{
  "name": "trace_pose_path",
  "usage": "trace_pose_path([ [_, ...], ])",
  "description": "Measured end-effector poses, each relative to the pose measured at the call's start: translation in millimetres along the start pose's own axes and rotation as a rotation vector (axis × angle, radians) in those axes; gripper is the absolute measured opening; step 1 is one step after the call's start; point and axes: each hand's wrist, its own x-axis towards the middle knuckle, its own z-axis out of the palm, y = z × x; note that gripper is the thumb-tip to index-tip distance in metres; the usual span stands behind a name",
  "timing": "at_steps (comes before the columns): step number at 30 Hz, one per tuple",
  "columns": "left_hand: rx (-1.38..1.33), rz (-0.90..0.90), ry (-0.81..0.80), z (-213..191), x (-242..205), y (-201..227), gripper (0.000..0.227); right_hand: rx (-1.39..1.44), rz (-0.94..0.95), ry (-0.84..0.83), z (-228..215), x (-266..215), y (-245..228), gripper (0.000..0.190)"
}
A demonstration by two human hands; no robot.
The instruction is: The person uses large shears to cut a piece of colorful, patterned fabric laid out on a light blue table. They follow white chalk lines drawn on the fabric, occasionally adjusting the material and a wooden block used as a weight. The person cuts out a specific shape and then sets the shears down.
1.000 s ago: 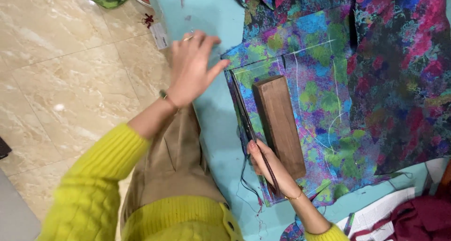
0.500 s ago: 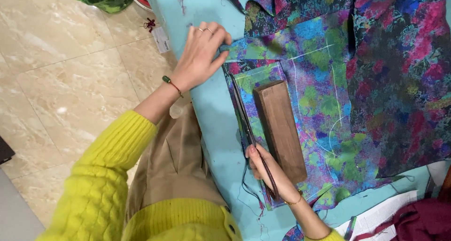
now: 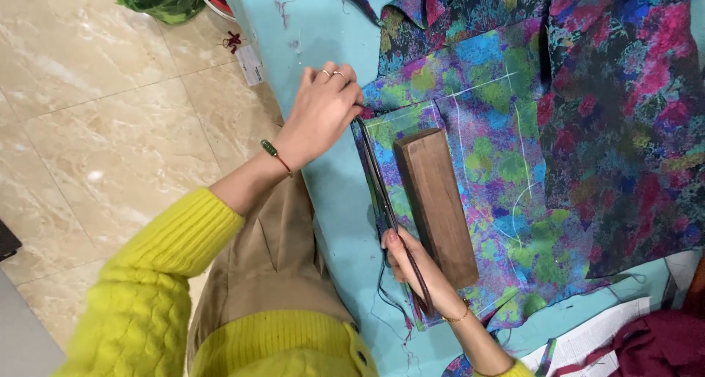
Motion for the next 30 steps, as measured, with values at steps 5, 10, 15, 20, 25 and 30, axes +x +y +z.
trace_pose_path([
  [5,0.037,0.069,-0.030,4,3,-4,0.015,0.032,-0.041,-0.025,1,-2,0,0.049],
  [10,-0.003,0.098,-0.016,3,12,-8,0.014,0.055,-0.043,-0.054,-1,2,4,0.052],
  [15,-0.025,0.136,-0.004,3,13,-14,0.012,0.067,-0.040,-0.060,1,4,3,0.051],
  [20,-0.067,0.130,-0.040,1,14,-14,0.012,0.059,-0.037,-0.035,5,4,0,0.050],
  [25,-0.107,0.128,-0.042,2,15,-17,0.012,0.130,-0.055,-0.041,7,8,6,0.051],
  [30,-0.125,0.121,-0.055,1,15,-17,0.012,0.139,-0.033,-0.014,11,8,6,0.051],
])
